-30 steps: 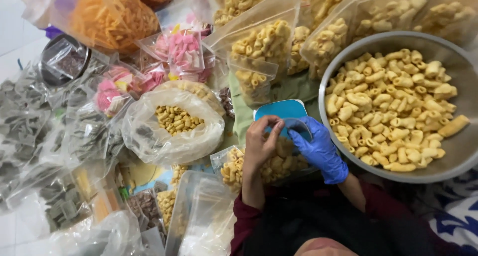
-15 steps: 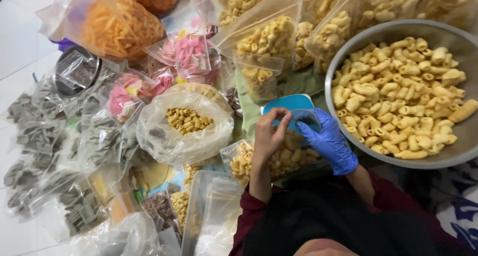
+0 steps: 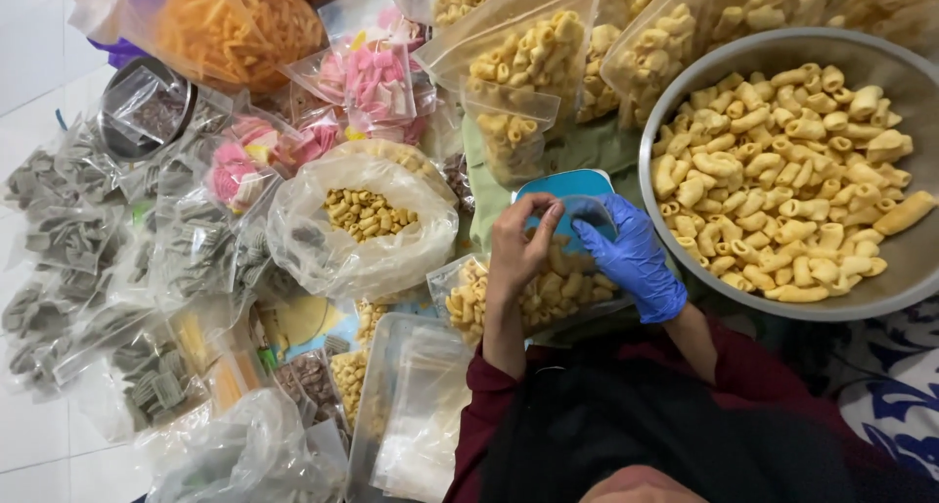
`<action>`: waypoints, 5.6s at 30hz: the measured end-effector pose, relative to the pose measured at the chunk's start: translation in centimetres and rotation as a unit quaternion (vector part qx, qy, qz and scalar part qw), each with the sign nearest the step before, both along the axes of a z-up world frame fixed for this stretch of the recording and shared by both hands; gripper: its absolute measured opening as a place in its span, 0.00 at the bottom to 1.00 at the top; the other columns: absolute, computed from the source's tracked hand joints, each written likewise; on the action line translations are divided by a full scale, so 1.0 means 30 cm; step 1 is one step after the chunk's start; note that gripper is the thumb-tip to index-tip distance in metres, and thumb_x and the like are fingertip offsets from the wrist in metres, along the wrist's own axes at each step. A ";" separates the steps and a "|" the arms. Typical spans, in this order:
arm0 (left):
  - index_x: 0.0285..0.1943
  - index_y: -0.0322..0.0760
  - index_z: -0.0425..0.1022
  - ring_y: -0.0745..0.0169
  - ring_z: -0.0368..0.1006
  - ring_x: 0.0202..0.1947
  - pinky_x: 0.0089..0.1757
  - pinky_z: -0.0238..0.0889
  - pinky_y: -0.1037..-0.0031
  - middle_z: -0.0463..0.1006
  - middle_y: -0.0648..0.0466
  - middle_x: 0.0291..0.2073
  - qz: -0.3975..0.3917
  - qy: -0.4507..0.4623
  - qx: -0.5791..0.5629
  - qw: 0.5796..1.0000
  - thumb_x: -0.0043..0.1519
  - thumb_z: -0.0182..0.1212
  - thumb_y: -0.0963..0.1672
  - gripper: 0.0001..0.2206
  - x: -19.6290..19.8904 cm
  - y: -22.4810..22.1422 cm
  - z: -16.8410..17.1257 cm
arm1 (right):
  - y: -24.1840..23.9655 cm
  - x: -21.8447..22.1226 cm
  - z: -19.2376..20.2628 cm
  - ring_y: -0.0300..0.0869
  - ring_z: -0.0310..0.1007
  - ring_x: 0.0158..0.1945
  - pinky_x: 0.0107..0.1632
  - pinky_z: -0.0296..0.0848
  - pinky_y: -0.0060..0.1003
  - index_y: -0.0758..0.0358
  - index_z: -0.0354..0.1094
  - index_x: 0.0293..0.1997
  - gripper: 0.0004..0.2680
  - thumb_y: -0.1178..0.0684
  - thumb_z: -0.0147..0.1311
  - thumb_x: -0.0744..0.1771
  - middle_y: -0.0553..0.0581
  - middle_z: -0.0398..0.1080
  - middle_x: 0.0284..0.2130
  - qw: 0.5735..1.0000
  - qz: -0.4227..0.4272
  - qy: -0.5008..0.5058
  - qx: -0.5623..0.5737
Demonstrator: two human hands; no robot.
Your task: The person scoops yellow puffed snacks from a large metal bowl into clear plastic bags placed on a digital scale. They seal the bags and place them aside, repeating the process for multiple bags.
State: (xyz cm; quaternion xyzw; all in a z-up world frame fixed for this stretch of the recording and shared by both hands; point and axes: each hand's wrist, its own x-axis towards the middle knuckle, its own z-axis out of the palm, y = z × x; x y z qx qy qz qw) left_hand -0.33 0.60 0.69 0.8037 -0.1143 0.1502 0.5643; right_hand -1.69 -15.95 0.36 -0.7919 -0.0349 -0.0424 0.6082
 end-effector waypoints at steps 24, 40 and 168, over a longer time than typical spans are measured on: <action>0.42 0.39 0.84 0.61 0.81 0.35 0.46 0.71 0.70 0.84 0.54 0.30 -0.046 0.025 -0.054 0.997 0.61 0.71 0.43 0.05 0.041 0.015 -0.095 | -0.063 0.005 -0.033 0.54 0.79 0.36 0.44 0.76 0.45 0.56 0.75 0.39 0.03 0.56 0.60 0.64 0.60 0.76 0.31 0.998 0.030 -0.005 -0.050; 0.42 0.38 0.84 0.59 0.80 0.35 0.44 0.71 0.67 0.83 0.51 0.30 -0.101 0.026 -0.050 0.993 0.64 0.67 0.41 0.03 0.032 0.014 -0.057 | -0.093 -0.023 -0.085 0.52 0.77 0.32 0.40 0.76 0.42 0.56 0.72 0.34 0.02 0.55 0.60 0.65 0.57 0.72 0.26 0.997 0.043 -0.049 -0.050; 0.45 0.38 0.82 0.55 0.79 0.33 0.42 0.72 0.65 0.82 0.49 0.31 -0.074 -0.005 -0.053 0.996 0.63 0.68 0.43 0.06 0.022 0.034 -0.063 | -0.051 -0.005 -0.137 0.54 0.79 0.38 0.45 0.75 0.45 0.60 0.75 0.42 0.03 0.57 0.59 0.66 0.61 0.77 0.32 0.998 0.051 -0.018 -0.016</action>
